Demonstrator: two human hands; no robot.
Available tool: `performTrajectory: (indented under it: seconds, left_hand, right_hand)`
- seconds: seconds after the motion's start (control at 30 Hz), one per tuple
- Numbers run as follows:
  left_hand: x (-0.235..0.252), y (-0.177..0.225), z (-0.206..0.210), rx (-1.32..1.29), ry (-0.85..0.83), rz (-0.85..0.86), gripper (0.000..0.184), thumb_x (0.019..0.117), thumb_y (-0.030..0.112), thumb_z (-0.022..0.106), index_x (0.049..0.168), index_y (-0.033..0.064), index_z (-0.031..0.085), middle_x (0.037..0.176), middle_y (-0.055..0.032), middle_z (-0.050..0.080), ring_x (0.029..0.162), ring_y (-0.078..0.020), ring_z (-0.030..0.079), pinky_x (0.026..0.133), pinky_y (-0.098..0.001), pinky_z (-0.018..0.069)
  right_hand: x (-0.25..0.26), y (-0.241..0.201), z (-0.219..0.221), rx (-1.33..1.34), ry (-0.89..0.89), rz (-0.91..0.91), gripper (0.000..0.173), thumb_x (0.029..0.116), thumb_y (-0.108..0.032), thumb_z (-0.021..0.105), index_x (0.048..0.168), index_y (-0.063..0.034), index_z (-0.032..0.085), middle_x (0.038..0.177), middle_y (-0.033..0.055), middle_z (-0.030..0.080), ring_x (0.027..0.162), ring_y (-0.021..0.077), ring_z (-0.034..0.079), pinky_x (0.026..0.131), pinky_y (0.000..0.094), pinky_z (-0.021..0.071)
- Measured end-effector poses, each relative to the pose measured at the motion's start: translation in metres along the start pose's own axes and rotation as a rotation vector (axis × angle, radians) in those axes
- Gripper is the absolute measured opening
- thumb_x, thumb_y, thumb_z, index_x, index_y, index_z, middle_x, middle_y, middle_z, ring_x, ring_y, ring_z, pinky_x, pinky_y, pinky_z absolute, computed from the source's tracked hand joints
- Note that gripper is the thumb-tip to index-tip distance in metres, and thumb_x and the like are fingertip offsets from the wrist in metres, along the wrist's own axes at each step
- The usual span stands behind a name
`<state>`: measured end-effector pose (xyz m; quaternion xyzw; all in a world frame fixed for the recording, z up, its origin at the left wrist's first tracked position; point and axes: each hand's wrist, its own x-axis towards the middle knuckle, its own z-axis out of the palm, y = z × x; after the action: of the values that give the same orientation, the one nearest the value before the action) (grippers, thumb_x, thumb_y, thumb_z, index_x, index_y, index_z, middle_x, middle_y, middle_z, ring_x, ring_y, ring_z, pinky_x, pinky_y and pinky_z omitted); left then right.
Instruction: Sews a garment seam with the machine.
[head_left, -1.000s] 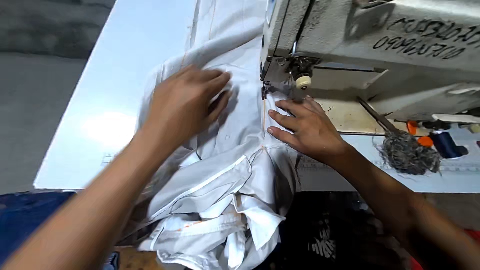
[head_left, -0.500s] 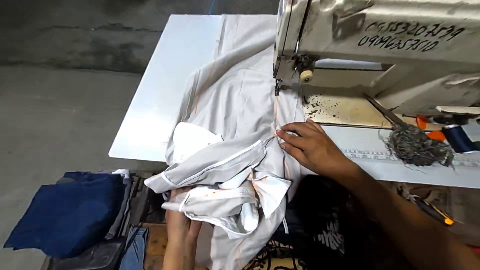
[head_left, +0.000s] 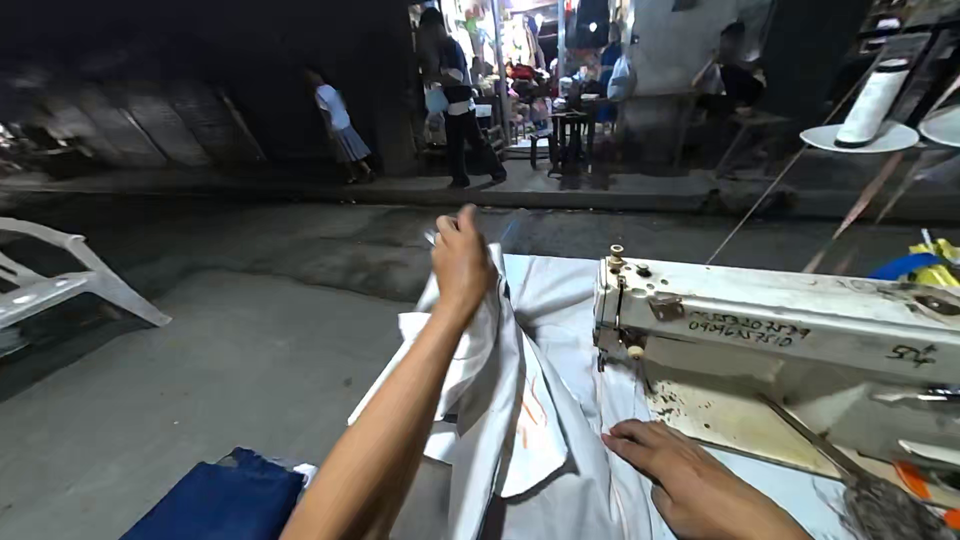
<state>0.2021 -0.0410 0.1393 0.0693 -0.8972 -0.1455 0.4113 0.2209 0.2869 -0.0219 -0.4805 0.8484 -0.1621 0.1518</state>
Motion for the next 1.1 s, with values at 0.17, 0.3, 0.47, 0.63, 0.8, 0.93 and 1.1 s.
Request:
performTrajectory:
  seconds: [0.17,0.3,0.47,0.63,0.8,0.93,1.1]
  left_hand:
    - [-0.212,0.104,-0.005,-0.085,-0.616,0.160,0.056,0.0883,0.045,0.075,0.121,-0.0012,0.070,0.111,-0.0242,0.071,0.102,-0.0415,0.071,0.079,-0.0550,0.0588]
    - [-0.287,0.103,0.026,-0.074,-0.714,-0.001,0.029,0.0932,0.027,0.070,0.110,0.0031,0.072,0.108,-0.0205,0.069,0.100,-0.0397,0.070,0.070,-0.0514,0.0597]
    - [-0.256,0.095,0.010,-0.189,-0.743,-0.034,0.017,0.0896,0.007,0.068,0.106,0.0027,0.074,0.109,-0.0194,0.070,0.102,-0.0362,0.070,0.081,-0.0521,0.0594]
    - [-0.179,0.074,0.005,-0.236,-0.722,-0.063,0.024,0.1042,0.011,0.053,0.122,-0.0036,0.061,0.101,-0.0224,0.069,0.093,-0.0367,0.070,0.082,-0.0571,0.0556]
    - [-0.134,0.055,0.038,-0.279,-0.661,-0.057,0.028,0.1102,0.018,0.042,0.112,-0.0047,0.059,0.087,-0.0175,0.062,0.079,-0.0288,0.062,0.075,-0.0505,0.0513]
    - [-0.120,0.048,0.048,-0.333,-0.652,-0.076,0.034,0.1054,0.037,0.053,0.103,0.0034,0.060,0.074,-0.0068,0.058,0.065,-0.0197,0.058,0.063,-0.0453,0.0497]
    - [-0.129,0.065,0.038,-0.183,-0.703,0.009,0.080,0.0701,0.034,0.095,0.132,0.0042,0.053,0.092,-0.0178,0.071,0.083,-0.0376,0.070,0.074,-0.0637,0.0560]
  right_hand:
    - [0.002,0.006,-0.004,0.023,0.027,-0.078,0.057,0.0840,-0.014,0.074,0.140,-0.0111,0.064,0.144,0.0151,0.058,0.131,0.0397,0.055,0.108,0.0621,0.0420]
    - [0.001,0.007,-0.005,-0.083,-0.056,-0.067,0.071,0.0812,-0.021,0.074,0.150,-0.0177,0.055,0.154,0.0072,0.051,0.140,0.0329,0.048,0.114,0.0606,0.0345]
    - [0.007,0.009,-0.009,-0.070,-0.042,-0.097,0.067,0.0816,-0.023,0.076,0.146,-0.0148,0.059,0.153,0.0095,0.052,0.146,0.0347,0.042,0.118,0.0693,0.0213]
    - [0.033,0.015,-0.026,0.127,0.239,-0.190,0.025,0.0945,-0.006,0.067,0.117,0.0048,0.071,0.116,0.0237,0.071,0.113,0.0384,0.067,0.103,0.0579,0.0490]
    - [0.046,0.025,-0.046,0.378,0.261,-0.116,0.018,0.1011,-0.012,0.061,0.109,0.0015,0.070,0.094,0.0133,0.070,0.086,0.0196,0.066,0.083,0.0426,0.0538]
    - [0.048,0.026,-0.049,0.477,0.223,-0.109,0.014,0.1005,-0.010,0.062,0.109,-0.0003,0.068,0.090,0.0079,0.068,0.079,0.0110,0.063,0.076,0.0328,0.0534]
    - [0.040,0.030,-0.036,0.412,0.319,-0.119,0.021,0.0874,-0.007,0.077,0.107,-0.0008,0.071,0.096,0.0122,0.071,0.088,0.0201,0.068,0.084,0.0439,0.0563]
